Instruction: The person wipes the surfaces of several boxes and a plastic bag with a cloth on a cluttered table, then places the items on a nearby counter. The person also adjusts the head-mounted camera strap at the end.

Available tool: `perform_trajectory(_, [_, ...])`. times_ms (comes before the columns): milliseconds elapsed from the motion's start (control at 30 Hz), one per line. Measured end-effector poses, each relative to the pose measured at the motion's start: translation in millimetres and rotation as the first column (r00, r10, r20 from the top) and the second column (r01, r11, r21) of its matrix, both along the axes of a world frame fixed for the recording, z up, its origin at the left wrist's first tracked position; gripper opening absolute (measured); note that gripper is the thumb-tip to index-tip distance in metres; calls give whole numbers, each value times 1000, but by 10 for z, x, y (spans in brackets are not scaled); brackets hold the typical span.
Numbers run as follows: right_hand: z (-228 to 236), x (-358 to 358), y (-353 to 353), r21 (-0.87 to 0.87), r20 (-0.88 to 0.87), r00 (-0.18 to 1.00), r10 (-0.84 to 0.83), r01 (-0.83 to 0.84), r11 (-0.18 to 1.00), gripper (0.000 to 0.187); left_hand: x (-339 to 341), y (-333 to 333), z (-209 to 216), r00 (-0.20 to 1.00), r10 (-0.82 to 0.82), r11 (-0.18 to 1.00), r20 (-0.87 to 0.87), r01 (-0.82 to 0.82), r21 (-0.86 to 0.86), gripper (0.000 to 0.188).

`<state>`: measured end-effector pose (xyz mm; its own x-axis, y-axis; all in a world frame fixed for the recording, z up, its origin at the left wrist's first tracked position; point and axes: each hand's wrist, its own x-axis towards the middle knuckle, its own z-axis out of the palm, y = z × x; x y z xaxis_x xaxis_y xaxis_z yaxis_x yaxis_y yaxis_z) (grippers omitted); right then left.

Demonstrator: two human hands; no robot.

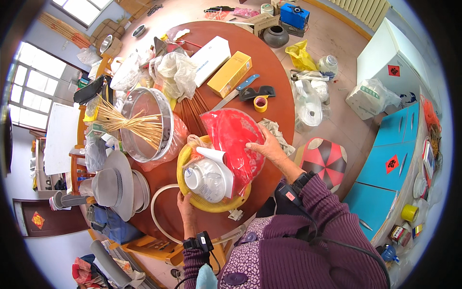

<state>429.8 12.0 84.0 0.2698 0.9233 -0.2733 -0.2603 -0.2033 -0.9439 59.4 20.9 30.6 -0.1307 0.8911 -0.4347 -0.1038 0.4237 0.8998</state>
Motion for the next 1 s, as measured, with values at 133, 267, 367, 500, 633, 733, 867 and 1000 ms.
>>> perform_trajectory(133, [-146,64,-66,-70,-141,988,-65,56,996,88,-24,83,-90,998,-24,1000,-61,24,1,36])
perform_trajectory(267, [-301,47,-179,-177,-184,970,-161,129,976,88,-34,82,-145,1000,-22,1000,-12,22,-5,32])
perform_trajectory(367, [-392,56,-286,-155,-242,963,-115,79,985,85,-30,58,-119,1000,-2,1000,30,3,-23,37])
perform_trajectory(500, [-451,66,-319,-142,-377,922,-94,42,989,74,-8,58,-66,997,-36,999,66,38,-31,35])
perform_trajectory(633, [-409,-42,-310,-59,-339,941,15,-37,998,60,27,71,-54,994,-47,998,98,50,-31,32])
perform_trajectory(733, [-336,-118,-300,-128,-253,966,-41,9,992,54,43,70,-60,994,-40,999,104,41,-8,31])
perform_trajectory(867, [-254,-236,-173,-122,2,999,50,-50,991,51,37,38,-61,988,-77,996,136,71,51,29])
perform_trajectory(1000, [-176,-267,-100,-199,284,925,252,-200,959,59,9,-24,-71,991,-63,997,114,57,57,28])
